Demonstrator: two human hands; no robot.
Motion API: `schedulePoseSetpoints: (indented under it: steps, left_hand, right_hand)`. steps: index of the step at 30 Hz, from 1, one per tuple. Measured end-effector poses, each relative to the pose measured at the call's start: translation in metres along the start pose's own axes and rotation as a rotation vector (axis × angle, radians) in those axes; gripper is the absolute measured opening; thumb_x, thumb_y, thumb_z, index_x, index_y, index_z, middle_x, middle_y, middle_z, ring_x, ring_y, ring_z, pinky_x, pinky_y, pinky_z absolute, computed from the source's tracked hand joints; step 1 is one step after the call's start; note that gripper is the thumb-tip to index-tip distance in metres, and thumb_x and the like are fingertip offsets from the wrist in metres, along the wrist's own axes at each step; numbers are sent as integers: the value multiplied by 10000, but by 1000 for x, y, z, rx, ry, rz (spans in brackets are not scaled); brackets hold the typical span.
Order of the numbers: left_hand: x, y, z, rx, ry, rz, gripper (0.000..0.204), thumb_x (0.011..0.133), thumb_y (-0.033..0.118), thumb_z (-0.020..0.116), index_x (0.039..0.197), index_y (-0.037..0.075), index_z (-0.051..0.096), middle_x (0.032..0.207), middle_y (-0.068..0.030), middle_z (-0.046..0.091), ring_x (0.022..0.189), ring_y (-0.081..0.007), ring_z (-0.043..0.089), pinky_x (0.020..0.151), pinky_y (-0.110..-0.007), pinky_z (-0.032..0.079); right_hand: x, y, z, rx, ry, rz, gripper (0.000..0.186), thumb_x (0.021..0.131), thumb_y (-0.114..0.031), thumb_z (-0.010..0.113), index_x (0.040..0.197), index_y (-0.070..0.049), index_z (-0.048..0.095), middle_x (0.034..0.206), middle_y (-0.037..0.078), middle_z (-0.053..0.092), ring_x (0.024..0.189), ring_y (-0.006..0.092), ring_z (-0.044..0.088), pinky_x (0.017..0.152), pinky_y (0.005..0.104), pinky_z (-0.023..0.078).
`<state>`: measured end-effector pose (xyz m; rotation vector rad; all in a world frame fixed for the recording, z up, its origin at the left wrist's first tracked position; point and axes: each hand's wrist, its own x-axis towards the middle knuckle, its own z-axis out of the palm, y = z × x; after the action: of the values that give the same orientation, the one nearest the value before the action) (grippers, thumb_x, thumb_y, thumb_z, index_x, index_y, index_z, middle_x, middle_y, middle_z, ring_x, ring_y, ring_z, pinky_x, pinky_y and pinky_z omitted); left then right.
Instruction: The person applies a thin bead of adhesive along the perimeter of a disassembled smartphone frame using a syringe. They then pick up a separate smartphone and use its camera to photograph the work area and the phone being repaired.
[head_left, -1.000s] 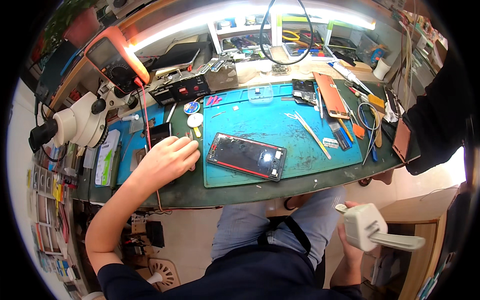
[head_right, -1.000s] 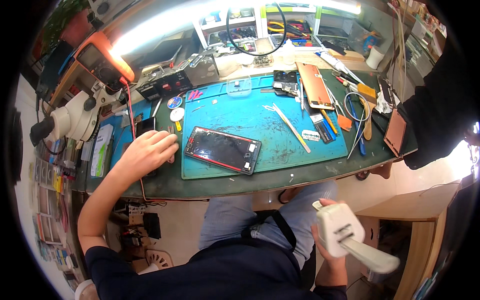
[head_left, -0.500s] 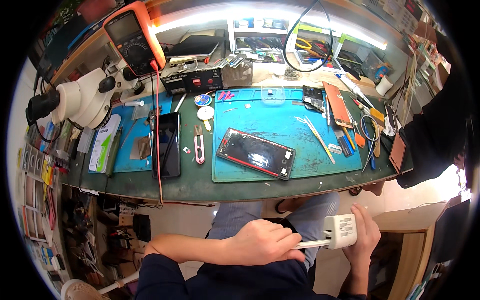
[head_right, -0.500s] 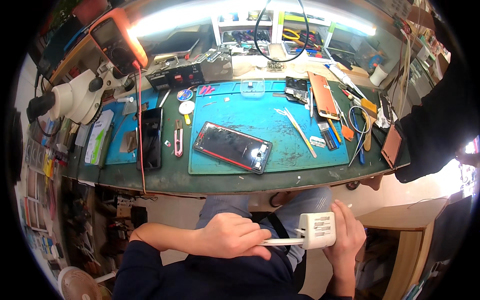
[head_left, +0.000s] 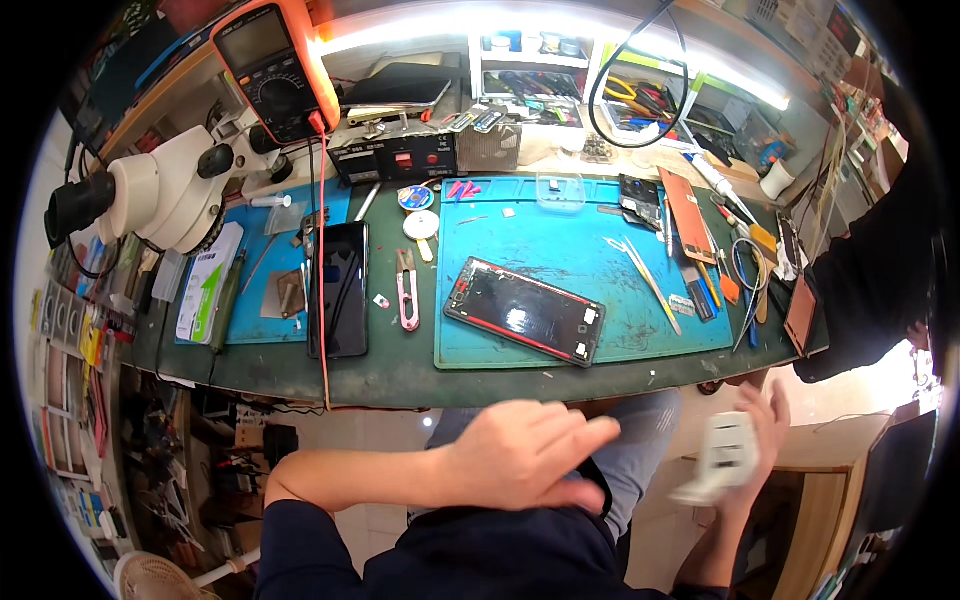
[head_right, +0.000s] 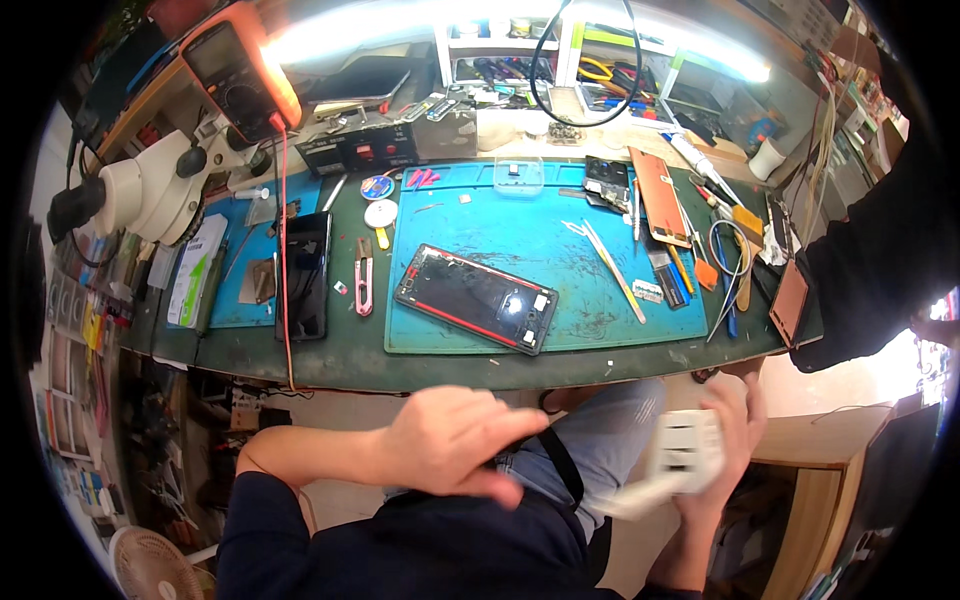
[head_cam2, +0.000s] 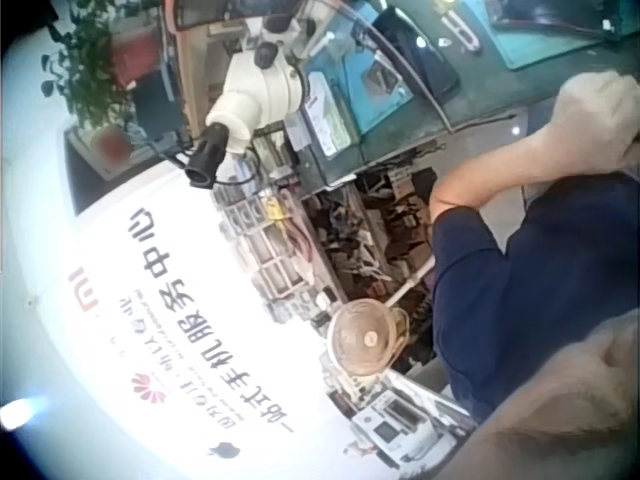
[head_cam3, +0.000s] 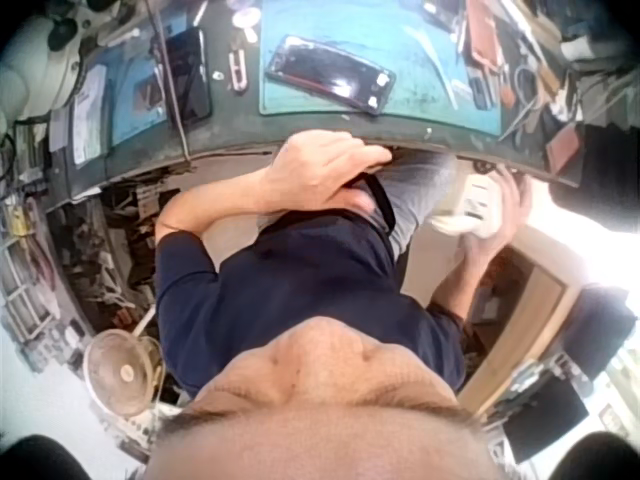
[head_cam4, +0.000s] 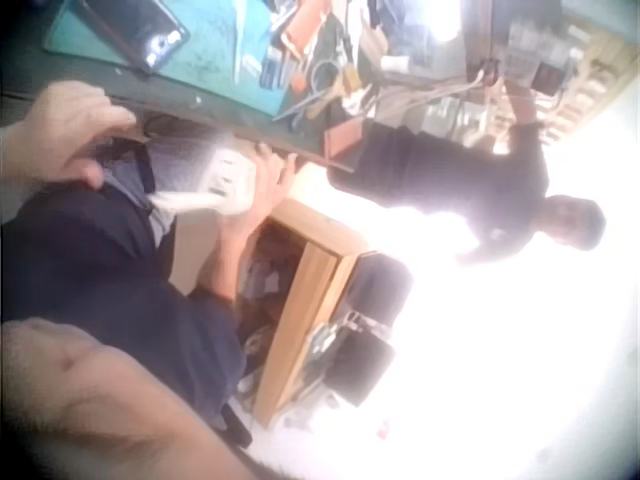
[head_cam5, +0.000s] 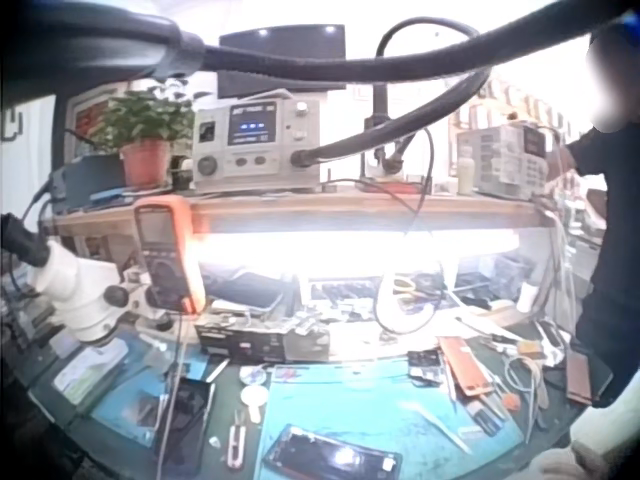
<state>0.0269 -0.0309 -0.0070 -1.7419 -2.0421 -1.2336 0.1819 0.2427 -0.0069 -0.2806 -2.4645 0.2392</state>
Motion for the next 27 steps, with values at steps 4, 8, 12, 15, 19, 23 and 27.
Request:
schedulePoseSetpoints:
  steps: [4,8,12,15,19,23,27]
  left_hand:
    - [8,-25,-11,219,2,-47,505,842,272,790,1245,28,608,812,-57,595,680,-232,603,615,-340,499]
    - [18,-48,-27,388,-178,-129,590,800,255,804,1295,19,585,1099,-109,617,1010,-268,623,846,-391,509]
    - [32,-81,-43,429,-333,-113,806,714,349,866,1374,18,543,1347,-167,556,1269,-346,537,1047,-457,441]
    - [52,-97,-54,330,-545,-156,865,691,362,883,1398,15,523,1318,-155,573,1235,-335,553,1041,-432,444]
    - [79,-84,-51,421,-723,-125,875,638,234,890,1403,22,523,1259,-141,560,1176,-319,553,1012,-426,458]
    - [67,-63,-33,740,-672,144,787,672,190,805,1396,50,529,1270,-159,555,1199,-292,536,1027,-424,459]
    - [59,-38,-39,772,-761,195,638,734,179,757,1326,97,533,1283,-150,537,1261,-316,511,1068,-498,445]
  right_hand:
    - [-22,41,1,973,-7,213,383,911,-136,659,1245,5,534,1030,135,604,1098,257,583,1156,528,342]
    - [-12,24,3,1175,115,342,679,840,-166,652,1443,65,441,1326,245,592,1296,370,539,1210,564,254]
    - [17,25,14,1514,96,125,731,852,-160,624,1504,59,374,1478,262,503,1425,416,433,1247,586,169]
    - [38,35,21,1825,185,86,689,873,-128,597,1509,28,380,1506,193,500,1447,366,421,1266,581,158]
    - [62,31,16,1935,485,333,580,891,-103,606,1449,-27,467,1330,103,606,1328,261,533,1270,505,254]
    - [62,34,16,2053,548,386,351,923,-87,580,1269,-46,546,1107,72,601,1141,228,591,1196,475,375]
    - [62,29,19,2102,572,405,240,940,-81,566,1178,-54,552,1030,64,580,1047,219,599,1122,462,440]
